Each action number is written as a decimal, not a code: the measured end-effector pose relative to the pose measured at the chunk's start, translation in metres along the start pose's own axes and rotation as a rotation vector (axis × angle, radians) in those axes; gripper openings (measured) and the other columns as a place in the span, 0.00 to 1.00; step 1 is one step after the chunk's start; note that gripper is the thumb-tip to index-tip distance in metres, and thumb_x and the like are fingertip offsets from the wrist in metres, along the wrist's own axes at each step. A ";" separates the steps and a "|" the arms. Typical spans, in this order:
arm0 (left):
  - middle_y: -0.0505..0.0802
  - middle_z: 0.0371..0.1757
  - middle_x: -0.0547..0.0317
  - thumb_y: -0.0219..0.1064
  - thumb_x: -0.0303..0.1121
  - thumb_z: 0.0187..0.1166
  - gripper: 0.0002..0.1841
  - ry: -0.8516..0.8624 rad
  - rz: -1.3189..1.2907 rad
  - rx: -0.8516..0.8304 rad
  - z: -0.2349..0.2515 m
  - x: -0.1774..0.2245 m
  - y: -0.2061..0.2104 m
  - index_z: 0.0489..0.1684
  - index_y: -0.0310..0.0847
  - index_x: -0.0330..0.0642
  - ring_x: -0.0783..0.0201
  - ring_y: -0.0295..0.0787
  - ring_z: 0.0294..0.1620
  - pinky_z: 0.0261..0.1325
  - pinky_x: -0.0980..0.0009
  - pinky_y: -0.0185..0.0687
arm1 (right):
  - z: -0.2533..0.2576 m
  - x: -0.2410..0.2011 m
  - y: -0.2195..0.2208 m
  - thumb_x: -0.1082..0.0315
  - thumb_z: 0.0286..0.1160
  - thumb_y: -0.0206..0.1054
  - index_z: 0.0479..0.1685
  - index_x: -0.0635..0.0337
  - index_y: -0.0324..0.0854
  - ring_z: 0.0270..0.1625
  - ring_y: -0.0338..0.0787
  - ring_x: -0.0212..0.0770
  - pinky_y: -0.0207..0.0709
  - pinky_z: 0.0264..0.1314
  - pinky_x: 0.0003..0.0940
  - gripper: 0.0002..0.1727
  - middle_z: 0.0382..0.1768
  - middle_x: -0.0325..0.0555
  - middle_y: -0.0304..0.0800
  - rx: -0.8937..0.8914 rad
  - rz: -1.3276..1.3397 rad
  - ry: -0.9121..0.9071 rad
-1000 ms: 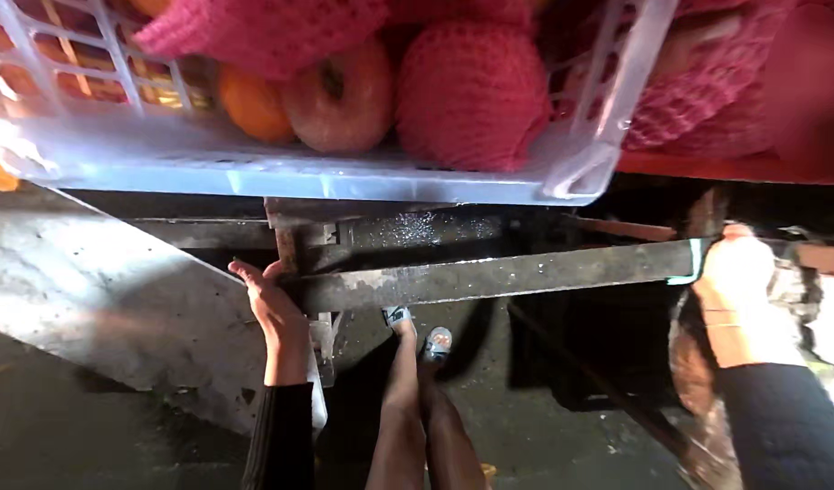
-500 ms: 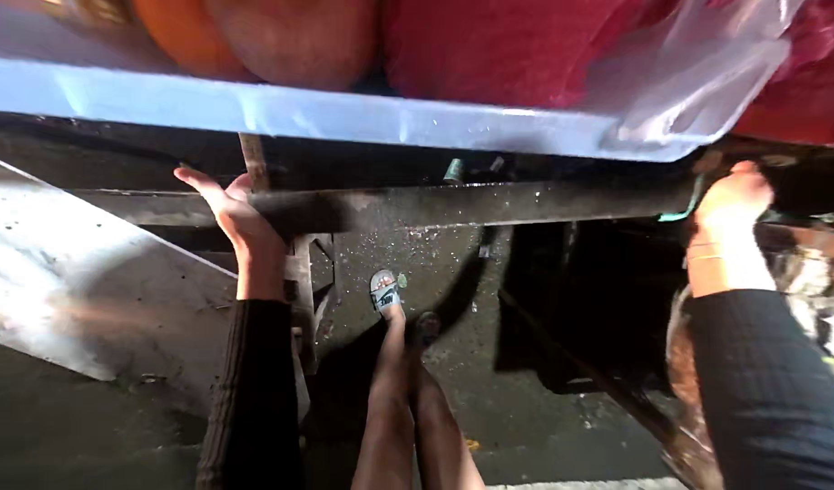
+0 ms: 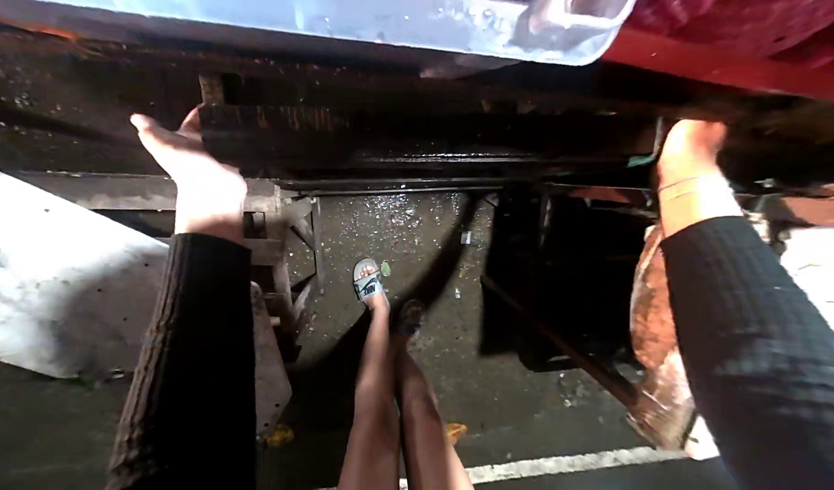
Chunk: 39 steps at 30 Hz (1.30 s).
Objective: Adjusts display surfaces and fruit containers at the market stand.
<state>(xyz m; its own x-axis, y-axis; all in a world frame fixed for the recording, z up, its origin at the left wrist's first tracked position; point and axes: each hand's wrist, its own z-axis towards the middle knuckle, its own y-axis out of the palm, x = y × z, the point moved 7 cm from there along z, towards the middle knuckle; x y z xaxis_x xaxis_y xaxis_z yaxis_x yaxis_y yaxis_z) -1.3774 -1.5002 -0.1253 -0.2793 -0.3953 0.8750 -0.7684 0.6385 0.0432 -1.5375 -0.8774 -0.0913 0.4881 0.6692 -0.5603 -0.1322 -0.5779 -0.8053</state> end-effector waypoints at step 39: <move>0.85 0.71 0.55 0.30 0.56 0.94 0.31 -0.107 -0.504 -0.121 0.012 -0.022 0.010 0.82 0.65 0.48 0.59 0.82 0.72 0.73 0.52 0.81 | -0.042 0.021 -0.011 0.59 0.96 0.36 0.80 0.76 0.66 0.83 0.73 0.65 0.65 0.83 0.60 0.30 0.77 0.72 0.74 0.103 -0.297 0.151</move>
<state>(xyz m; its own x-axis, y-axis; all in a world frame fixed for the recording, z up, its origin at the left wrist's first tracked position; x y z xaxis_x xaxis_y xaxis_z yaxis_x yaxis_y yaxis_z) -1.3860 -1.4930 -0.1505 0.0457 -0.7338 0.6778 -0.7523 0.4211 0.5067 -1.4896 -0.8766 -0.0860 0.6398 0.7198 -0.2693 -0.0473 -0.3128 -0.9486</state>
